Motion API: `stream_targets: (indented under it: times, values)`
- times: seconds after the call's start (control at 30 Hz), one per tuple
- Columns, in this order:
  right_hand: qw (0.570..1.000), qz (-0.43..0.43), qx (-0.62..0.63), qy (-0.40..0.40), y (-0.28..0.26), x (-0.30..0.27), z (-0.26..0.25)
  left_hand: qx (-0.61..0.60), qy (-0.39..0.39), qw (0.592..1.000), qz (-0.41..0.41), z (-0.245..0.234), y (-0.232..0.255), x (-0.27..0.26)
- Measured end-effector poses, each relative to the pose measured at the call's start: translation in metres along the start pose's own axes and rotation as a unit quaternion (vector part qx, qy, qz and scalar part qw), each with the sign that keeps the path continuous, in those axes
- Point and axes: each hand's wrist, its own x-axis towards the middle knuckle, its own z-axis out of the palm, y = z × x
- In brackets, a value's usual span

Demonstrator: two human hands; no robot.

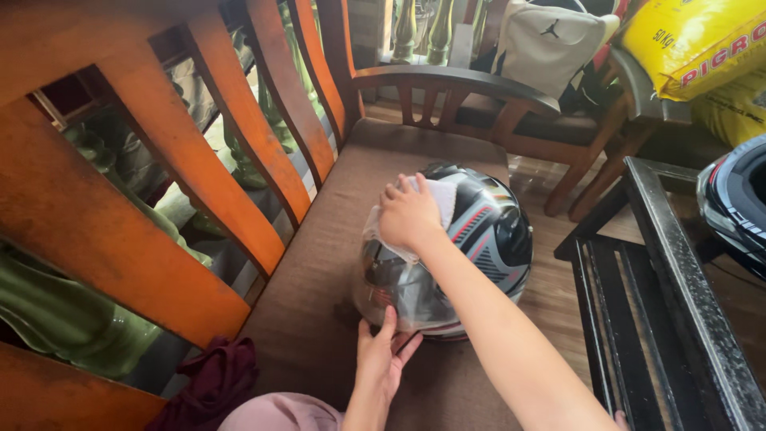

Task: The person cleans a motorcycle helmet placed on a chair. They wipe the helmet with a white cloth, spray a cleaning solution from a bottle onto the helmet, and continue wiping the surface. The person rotates the helmet to clean different sides.

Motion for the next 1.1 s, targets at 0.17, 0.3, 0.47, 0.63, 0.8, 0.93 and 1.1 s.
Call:
stream_targets:
  times: [0.17,0.3,0.47,0.63,0.8,0.93,1.1]
  values:
    - [0.985,-0.088,-0.058,-0.137,-0.030,0.005,0.000,-0.024,-0.007,1.000,-0.008,-0.004,-0.014,-0.008]
    - [0.974,-0.118,-0.083,-0.176,-0.060,-0.017,-0.006,-0.083,-0.002,0.997,0.002,-0.001,-0.028,-0.010]
    - [0.987,-0.159,-0.025,0.002,-0.063,-0.079,-0.009,-0.097,-0.012,0.995,0.022,-0.004,-0.032,0.004]
    - [0.952,-0.137,0.133,0.239,-0.052,-0.150,0.003,-0.072,-0.074,0.994,0.023,-0.021,-0.027,0.016]
    - [0.946,-0.168,0.059,0.272,-0.048,-0.203,0.014,-0.182,-0.077,0.979,-0.056,-0.028,-0.028,-0.001]
    - [0.944,-0.205,0.062,0.252,-0.050,-0.202,0.024,-0.164,-0.137,0.976,-0.030,-0.029,-0.033,-0.011]
    - [0.974,-0.180,-0.017,0.135,-0.084,-0.151,0.024,-0.162,-0.130,0.978,-0.014,-0.032,-0.038,0.001]
